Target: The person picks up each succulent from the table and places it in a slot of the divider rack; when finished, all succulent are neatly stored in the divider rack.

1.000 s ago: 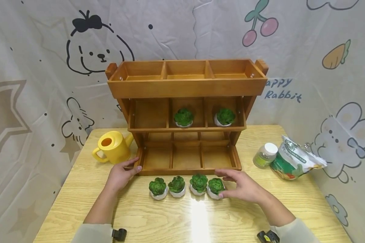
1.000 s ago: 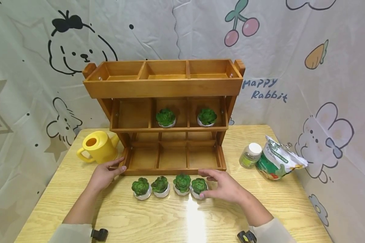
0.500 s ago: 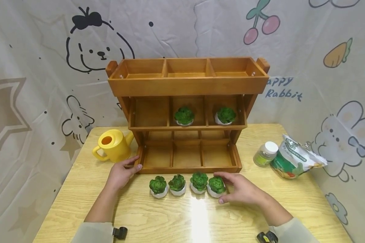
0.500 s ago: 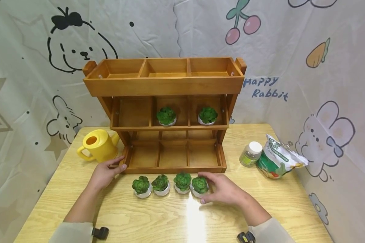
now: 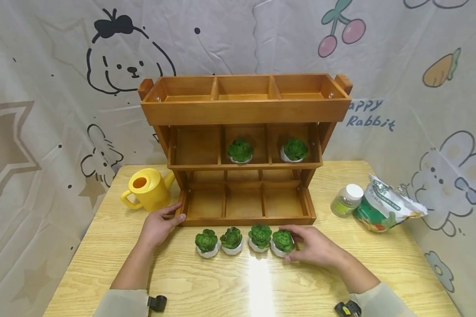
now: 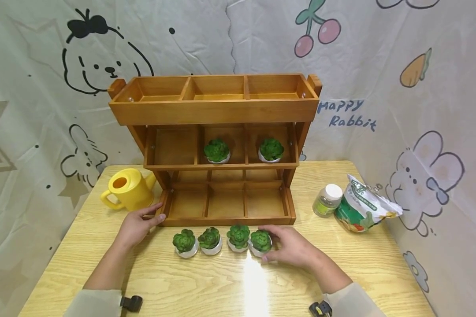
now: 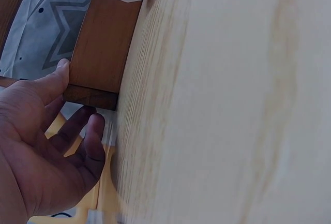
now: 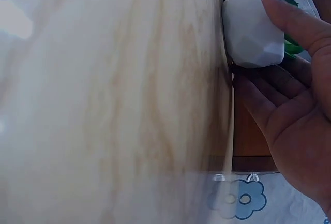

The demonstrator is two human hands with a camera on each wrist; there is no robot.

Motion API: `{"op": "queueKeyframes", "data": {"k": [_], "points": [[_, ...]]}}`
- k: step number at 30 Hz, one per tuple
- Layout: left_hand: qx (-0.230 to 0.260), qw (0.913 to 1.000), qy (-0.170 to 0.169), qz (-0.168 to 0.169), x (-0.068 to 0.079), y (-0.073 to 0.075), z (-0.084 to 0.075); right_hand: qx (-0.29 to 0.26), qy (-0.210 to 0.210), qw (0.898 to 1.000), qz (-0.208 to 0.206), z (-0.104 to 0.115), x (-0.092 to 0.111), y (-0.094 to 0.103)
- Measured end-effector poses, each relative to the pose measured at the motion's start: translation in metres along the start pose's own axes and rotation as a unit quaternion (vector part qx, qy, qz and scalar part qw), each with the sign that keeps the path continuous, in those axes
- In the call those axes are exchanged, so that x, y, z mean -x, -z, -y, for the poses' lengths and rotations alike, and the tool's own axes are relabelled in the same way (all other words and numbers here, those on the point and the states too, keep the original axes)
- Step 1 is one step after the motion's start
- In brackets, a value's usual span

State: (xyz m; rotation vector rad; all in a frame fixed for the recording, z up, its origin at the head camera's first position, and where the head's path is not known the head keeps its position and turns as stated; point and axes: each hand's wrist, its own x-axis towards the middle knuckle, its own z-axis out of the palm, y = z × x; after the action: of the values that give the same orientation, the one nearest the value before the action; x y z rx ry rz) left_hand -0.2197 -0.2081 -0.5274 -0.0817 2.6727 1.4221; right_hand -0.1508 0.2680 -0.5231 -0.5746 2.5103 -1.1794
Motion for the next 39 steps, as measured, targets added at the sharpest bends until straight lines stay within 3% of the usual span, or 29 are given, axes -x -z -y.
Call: {"op": "queueKeyframes", "data": {"k": [21, 39], "points": [[0.0, 1.0, 0.006, 0.001, 0.001, -0.001, -0.001, 0.01, -0.003, 1.0, -0.015, 0.003, 0.003, 0.002], [0.003, 0.9999, 0.014, 0.003, 0.001, -0.001, 0.0, 0.053, 0.041, 0.996, -0.065, 0.021, 0.003, 0.02]]}}
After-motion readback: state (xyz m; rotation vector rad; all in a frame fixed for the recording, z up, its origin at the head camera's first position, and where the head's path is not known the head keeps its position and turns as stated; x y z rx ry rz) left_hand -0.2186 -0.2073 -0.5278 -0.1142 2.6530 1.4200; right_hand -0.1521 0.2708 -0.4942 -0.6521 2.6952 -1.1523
